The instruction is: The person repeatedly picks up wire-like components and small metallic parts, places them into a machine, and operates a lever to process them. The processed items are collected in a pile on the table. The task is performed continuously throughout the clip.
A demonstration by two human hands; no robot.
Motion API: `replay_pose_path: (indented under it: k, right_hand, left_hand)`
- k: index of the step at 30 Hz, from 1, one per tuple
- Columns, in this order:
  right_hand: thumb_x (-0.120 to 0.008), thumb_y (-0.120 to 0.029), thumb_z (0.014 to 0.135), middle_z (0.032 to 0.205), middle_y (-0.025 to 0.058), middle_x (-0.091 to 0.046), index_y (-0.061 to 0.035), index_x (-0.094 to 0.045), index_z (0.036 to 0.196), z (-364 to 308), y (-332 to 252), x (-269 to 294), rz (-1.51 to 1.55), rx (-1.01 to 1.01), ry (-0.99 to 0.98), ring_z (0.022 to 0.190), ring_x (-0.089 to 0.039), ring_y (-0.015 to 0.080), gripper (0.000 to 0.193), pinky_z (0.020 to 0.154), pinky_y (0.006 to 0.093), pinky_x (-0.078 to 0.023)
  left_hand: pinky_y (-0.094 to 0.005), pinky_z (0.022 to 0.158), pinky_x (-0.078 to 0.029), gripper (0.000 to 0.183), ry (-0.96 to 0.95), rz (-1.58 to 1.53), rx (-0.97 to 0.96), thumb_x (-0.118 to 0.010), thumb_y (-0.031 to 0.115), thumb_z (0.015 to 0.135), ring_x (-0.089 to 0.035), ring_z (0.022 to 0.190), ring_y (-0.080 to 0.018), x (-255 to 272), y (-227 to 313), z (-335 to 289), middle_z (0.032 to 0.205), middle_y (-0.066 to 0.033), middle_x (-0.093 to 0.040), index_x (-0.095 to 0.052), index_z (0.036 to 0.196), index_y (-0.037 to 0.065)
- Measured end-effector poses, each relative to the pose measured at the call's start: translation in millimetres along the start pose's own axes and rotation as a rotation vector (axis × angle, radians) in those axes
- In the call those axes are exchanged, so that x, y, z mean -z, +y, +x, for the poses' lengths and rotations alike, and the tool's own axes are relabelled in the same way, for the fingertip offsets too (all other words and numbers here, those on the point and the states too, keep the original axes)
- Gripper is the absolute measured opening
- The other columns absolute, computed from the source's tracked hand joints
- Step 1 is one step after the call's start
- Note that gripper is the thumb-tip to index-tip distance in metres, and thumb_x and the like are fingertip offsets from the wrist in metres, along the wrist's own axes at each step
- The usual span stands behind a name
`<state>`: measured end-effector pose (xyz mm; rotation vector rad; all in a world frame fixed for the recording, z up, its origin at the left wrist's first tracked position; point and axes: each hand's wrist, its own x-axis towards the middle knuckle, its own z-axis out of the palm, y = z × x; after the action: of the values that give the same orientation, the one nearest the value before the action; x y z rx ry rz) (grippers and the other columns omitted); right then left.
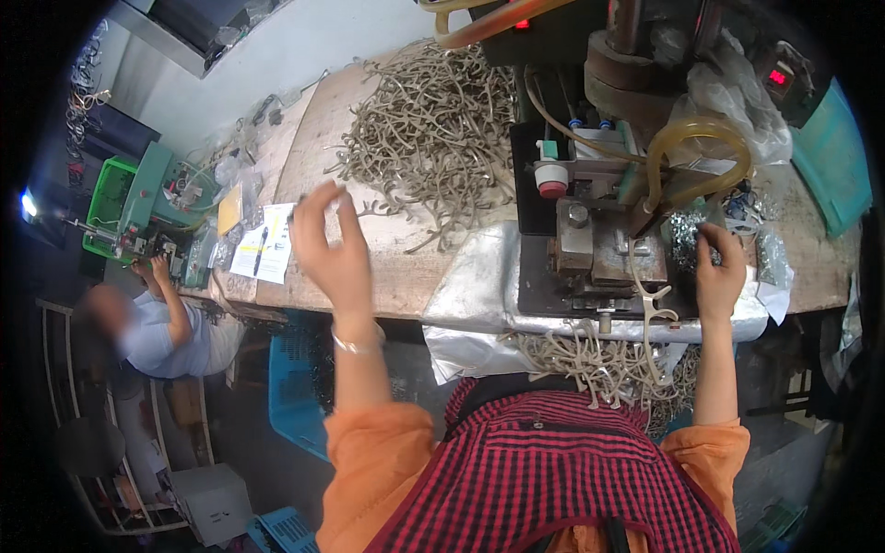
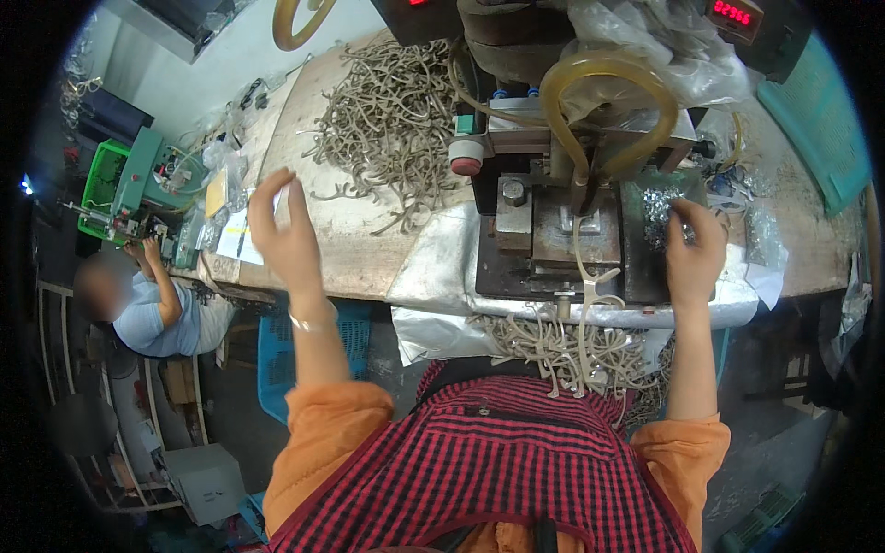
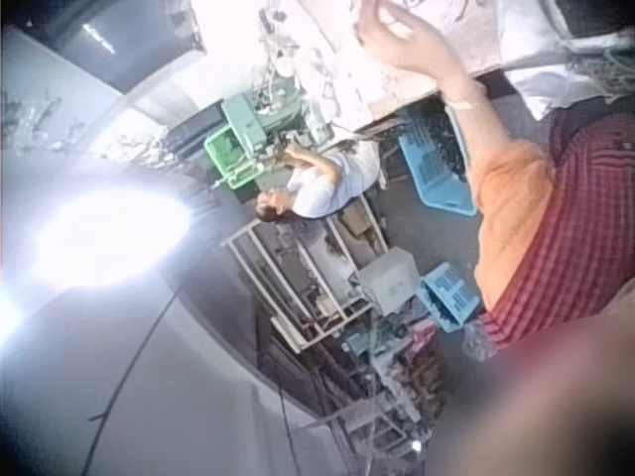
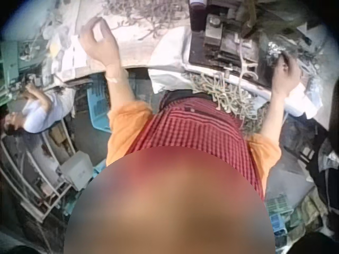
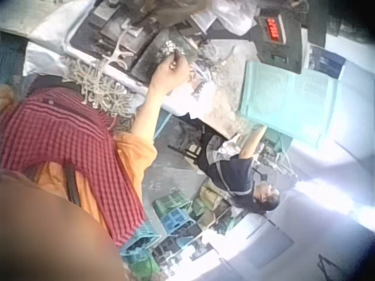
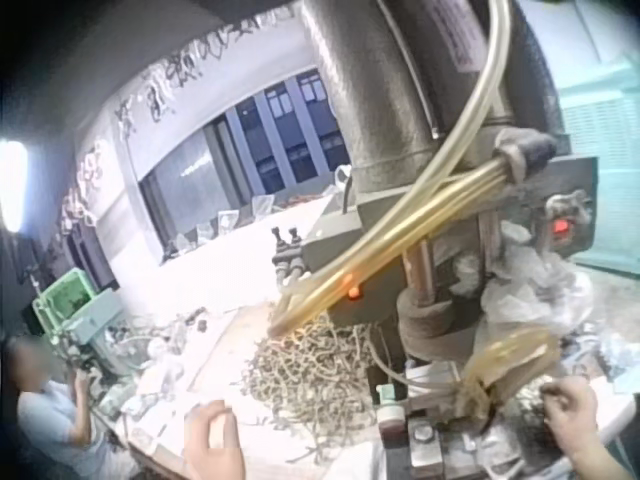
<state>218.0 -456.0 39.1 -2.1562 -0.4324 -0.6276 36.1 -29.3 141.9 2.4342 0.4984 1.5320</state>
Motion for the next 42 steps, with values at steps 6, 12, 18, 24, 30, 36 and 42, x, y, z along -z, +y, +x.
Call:
replay_pose_path:
  k: [6, 12, 18, 24, 30, 36, 42]
  right_hand:
    - [-0.070, -0.004, 0.089, 0.097, 0.0120, -0.073, -0.0012, -0.073, 0.104, 8.3, -16.8, -18.8, 0.198, -0.196, -0.064, 0.092, -0.070, 0.0239, 0.016, 0.084, 0.0314, -0.052]
    - [-0.069, 0.001, 0.084, 0.093, 0.0105, -0.072, -0.0002, -0.074, 0.096, -25.2, -6.5, 30.1, 0.027, -0.117, 0.030, 0.089, -0.067, 0.0221, 0.014, 0.081, 0.0314, -0.051]
    - [-0.073, -0.002, 0.082, 0.095, 0.0091, -0.073, 0.0015, -0.074, 0.095, 5.9, -79.3, 38.2, 0.369, -0.155, -0.164, 0.092, -0.068, 0.0181, 0.014, 0.084, 0.0300, -0.051]
    - [-0.075, -0.001, 0.079, 0.098, 0.0072, -0.070, 0.0068, -0.054, 0.128, 16.4, -120.5, -13.7, 0.838, -0.308, -0.215, 0.090, -0.066, 0.0125, 0.053, 0.084, 0.0272, -0.051]
    - [-0.075, -0.001, 0.080, 0.090, 0.0052, -0.072, 0.0070, -0.050, 0.132, 18.0, -135.3, -1.0, 0.928, -0.350, -0.218, 0.088, -0.063, 0.0094, 0.058, 0.088, 0.0246, -0.048]
    - [-0.071, 0.004, 0.082, 0.103, 0.0092, -0.070, 0.0056, -0.047, 0.137, 10.8, -158.6, 7.0, 0.899, -0.333, -0.223, 0.102, -0.063, 0.0128, 0.061, 0.095, 0.0281, -0.048]
    - [-0.075, -0.012, 0.080, 0.128, 0.0208, -0.063, -0.0032, -0.069, 0.114, 10.3, -67.4, 12.0, -0.074, 0.016, -0.223, 0.126, -0.056, 0.0356, 0.036, 0.108, 0.0423, -0.043]
  left_hand:
    - [-0.0435, 0.093, -0.049, 0.019, -0.678, 0.163, 0.111, -0.069, 0.008, 0.081, -0.065, 0.100, -0.0358, -70.9, -215.7, -35.7, 0.108, -0.0148, -0.070, -0.072, 0.099, 0.007]
    - [-0.0419, 0.081, -0.054, 0.015, -0.574, 0.229, 0.133, -0.066, 0.003, 0.087, -0.068, 0.090, -0.0327, -42.8, -126.7, -88.9, 0.098, -0.0129, -0.071, -0.066, 0.101, 0.004]
    - [-0.0245, 0.072, -0.050, 0.004, -0.271, -0.416, 0.216, -0.062, -0.001, 0.096, -0.062, 0.079, -0.0109, -54.4, -10.3, -58.0, 0.091, -0.0053, -0.063, -0.061, 0.100, -0.001]
    - [-0.0280, 0.085, -0.054, 0.008, -0.203, -0.908, 0.433, -0.060, -0.002, 0.099, -0.065, 0.091, -0.0133, -75.1, 33.0, -81.9, 0.102, -0.0076, -0.064, -0.058, 0.106, -0.002]
    - [-0.0387, 0.084, -0.061, 0.016, -0.174, -1.035, -0.208, -0.057, -0.010, 0.095, -0.070, 0.096, -0.0250, -35.0, 132.6, -13.6, 0.106, -0.0184, -0.067, -0.057, 0.110, -0.006]
    - [-0.0425, 0.077, -0.065, 0.008, -0.172, -1.271, -0.174, -0.058, -0.006, 0.095, -0.071, 0.089, -0.0290, -36.9, 158.3, -2.6, 0.098, -0.0214, -0.066, -0.056, 0.102, -0.002]
    - [-0.0233, 0.053, -0.044, 0.019, -0.435, -0.765, -0.799, -0.072, 0.005, 0.074, -0.054, 0.059, -0.0135, -32.3, 166.1, -30.6, 0.109, -0.0086, -0.074, -0.070, 0.092, 0.008]
